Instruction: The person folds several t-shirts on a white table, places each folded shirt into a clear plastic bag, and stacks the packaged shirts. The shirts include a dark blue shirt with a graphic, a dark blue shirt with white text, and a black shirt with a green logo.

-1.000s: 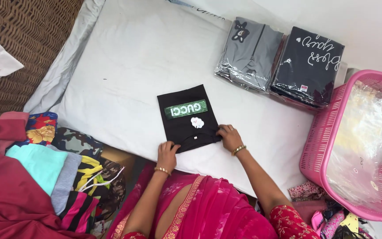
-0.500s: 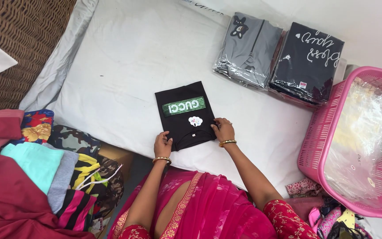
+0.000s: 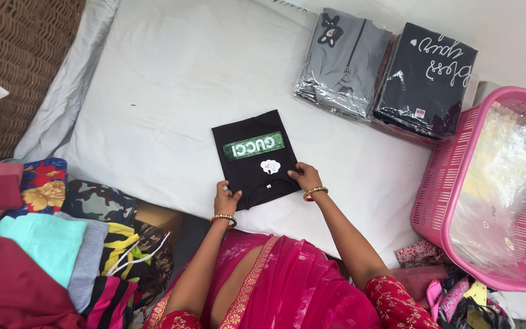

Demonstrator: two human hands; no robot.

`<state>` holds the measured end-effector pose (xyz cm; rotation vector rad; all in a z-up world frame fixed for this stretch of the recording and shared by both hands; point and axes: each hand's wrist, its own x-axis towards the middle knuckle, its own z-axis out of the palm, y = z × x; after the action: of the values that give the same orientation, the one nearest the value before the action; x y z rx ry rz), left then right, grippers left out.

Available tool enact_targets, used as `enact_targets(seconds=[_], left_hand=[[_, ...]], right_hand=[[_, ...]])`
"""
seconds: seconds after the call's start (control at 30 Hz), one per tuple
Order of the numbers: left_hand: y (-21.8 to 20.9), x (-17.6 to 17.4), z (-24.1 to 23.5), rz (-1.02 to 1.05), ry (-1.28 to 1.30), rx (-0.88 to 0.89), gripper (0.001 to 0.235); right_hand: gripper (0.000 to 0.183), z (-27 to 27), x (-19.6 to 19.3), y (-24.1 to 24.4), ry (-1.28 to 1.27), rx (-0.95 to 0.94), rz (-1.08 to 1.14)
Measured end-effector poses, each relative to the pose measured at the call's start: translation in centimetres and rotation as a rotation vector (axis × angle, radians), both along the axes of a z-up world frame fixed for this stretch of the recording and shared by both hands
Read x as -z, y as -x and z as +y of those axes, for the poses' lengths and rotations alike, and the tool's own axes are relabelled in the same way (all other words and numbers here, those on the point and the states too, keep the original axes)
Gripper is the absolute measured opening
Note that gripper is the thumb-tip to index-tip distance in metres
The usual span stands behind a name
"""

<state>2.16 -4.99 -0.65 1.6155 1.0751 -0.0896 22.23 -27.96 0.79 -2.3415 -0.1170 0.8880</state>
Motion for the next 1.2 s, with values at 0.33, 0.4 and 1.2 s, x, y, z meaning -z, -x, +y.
enact_targets(seconds=[0.33, 0.4, 1.2], left_hand=[[1.0, 0.0, -0.5, 0.126, 0.092, 0.083, 0.049], [1.1, 1.7, 0.0, 0.141, -0.01, 0.156, 0.047], [0.3, 0.7, 0.5, 0.151, 0.212, 0.105, 0.03]], right_hand=[[0.024, 0.1, -2.5, 0.2, 0.204, 0.004, -0.105], [0.024, -0.6, -2.0, 0.8, 0.129, -0.006, -0.304], [0.025, -0.8, -4.3, 7.9, -0.049, -0.52, -0.887]])
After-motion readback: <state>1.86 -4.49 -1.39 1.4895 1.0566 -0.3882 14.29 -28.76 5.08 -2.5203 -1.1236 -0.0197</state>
